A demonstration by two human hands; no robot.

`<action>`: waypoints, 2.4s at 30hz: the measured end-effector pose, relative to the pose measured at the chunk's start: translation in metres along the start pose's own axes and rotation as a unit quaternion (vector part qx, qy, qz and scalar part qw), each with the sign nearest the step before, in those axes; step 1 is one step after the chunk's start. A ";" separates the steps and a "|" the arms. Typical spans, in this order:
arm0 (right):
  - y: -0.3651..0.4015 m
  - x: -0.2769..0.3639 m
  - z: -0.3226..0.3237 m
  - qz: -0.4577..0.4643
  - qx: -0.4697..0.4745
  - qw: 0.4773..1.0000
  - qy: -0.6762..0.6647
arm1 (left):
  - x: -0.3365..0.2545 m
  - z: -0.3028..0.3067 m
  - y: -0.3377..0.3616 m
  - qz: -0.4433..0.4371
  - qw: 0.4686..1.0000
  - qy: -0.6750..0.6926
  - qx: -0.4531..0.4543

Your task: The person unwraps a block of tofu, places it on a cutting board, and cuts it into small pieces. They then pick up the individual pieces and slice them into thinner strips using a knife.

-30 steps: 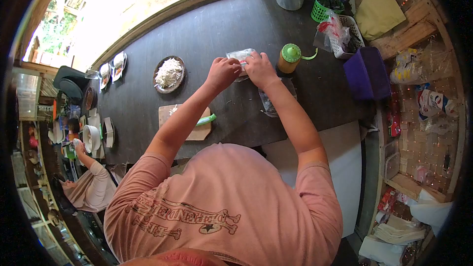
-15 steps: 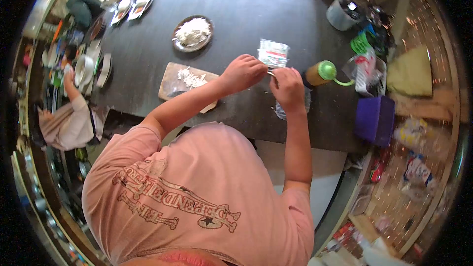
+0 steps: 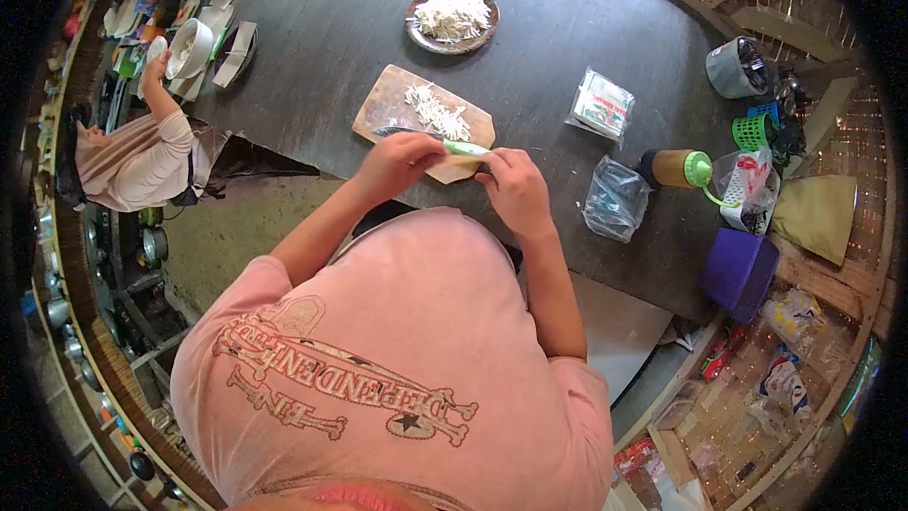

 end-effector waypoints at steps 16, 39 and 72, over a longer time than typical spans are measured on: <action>-0.030 0.013 -0.073 0.007 -0.038 0.999 -0.004 | 0.072 0.118 0.043 0.087 0.993 0.081 -0.021; -0.121 0.097 -0.102 -0.093 -0.053 0.994 -0.015 | 0.157 0.116 -0.010 -0.104 0.941 0.171 0.273; -0.162 0.034 -0.129 -0.019 -0.049 0.994 0.094 | 0.186 0.084 -0.011 -0.062 0.992 -0.068 0.087</action>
Point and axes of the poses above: each hand's wrist, its own y-axis away from the middle knuckle, its own z-axis out of the back of the hand, x = y × z, the point moved 1 cm from there along -y, towards the middle knuckle, and after that the axes turned 10 degrees about x, right-handed, at the moved point
